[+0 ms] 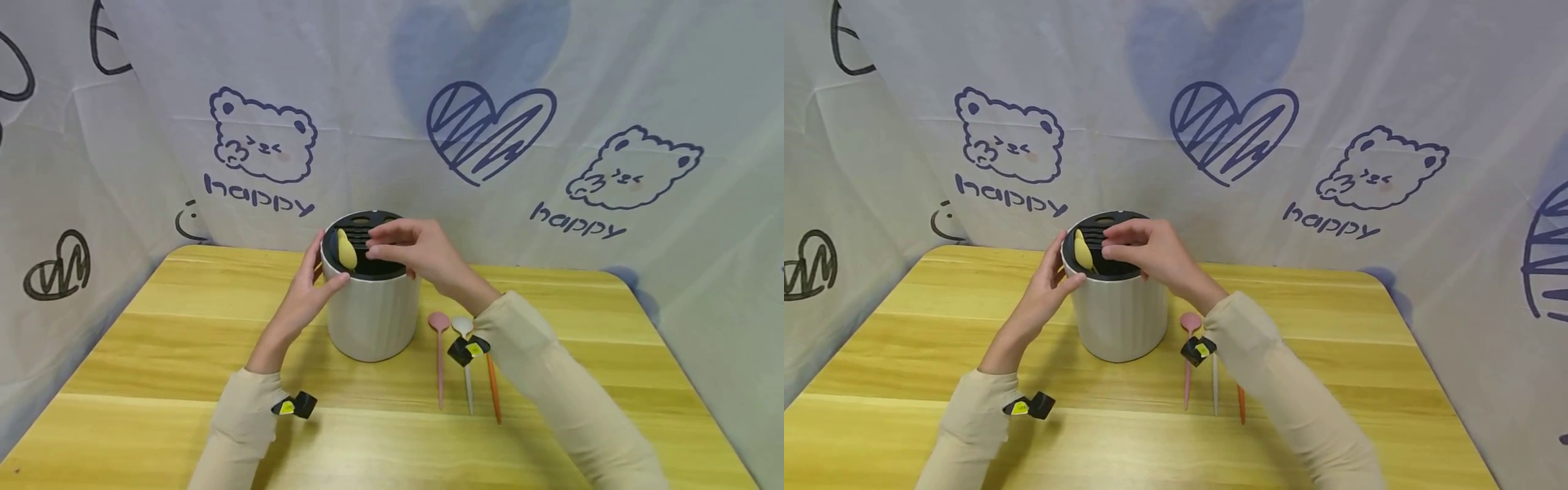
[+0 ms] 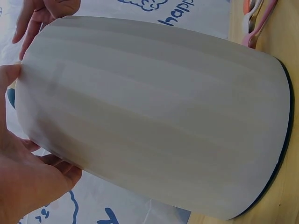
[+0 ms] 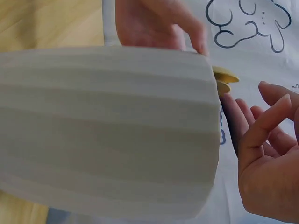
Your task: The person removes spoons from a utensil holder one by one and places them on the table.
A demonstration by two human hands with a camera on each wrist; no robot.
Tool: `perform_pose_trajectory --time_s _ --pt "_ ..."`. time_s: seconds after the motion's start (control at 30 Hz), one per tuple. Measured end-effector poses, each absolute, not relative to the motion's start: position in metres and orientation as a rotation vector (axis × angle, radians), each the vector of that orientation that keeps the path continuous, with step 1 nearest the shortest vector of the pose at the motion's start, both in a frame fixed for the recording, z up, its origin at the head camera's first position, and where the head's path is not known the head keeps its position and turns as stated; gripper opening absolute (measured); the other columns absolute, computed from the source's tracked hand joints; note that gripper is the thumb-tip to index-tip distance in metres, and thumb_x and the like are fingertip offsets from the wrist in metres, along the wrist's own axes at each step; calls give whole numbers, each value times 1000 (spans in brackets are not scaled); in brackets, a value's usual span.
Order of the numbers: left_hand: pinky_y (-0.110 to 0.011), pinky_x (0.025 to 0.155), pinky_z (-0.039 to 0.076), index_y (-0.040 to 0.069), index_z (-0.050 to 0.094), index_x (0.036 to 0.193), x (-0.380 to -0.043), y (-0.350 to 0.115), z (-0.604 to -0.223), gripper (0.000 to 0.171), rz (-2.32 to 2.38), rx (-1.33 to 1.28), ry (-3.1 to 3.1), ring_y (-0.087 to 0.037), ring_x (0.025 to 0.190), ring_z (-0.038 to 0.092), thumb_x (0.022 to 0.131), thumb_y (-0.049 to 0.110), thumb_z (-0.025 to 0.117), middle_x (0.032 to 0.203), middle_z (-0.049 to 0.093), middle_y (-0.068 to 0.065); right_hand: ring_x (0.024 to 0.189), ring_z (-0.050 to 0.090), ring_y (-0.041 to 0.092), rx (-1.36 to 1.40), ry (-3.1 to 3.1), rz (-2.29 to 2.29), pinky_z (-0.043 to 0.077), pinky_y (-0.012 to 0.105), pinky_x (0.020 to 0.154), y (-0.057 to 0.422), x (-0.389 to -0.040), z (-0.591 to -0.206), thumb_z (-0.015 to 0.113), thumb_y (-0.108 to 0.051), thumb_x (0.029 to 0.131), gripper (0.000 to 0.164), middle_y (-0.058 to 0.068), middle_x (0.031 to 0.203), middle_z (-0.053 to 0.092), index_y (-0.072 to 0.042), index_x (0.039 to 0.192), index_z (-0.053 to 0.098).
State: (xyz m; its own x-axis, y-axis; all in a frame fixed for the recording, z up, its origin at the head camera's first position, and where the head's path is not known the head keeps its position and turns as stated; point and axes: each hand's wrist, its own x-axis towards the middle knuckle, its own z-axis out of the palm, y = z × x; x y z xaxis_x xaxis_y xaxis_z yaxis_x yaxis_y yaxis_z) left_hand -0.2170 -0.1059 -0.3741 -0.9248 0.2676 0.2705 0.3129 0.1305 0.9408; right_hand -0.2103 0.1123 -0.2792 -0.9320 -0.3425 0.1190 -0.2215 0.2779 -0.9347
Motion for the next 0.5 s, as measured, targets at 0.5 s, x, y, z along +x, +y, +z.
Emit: perform_pose_trajectory --time_s 0.5 --pt "-44 116 15 12 9 156 -217 -106 -375 82 -1966 -606 -2310 -25 145 13 93 23 59 160 10 -8 74 64 16 -613 2418 -1719 42 28 45 96 -208 -287 75 -12 84 27 5 99 72 -4 110 71"
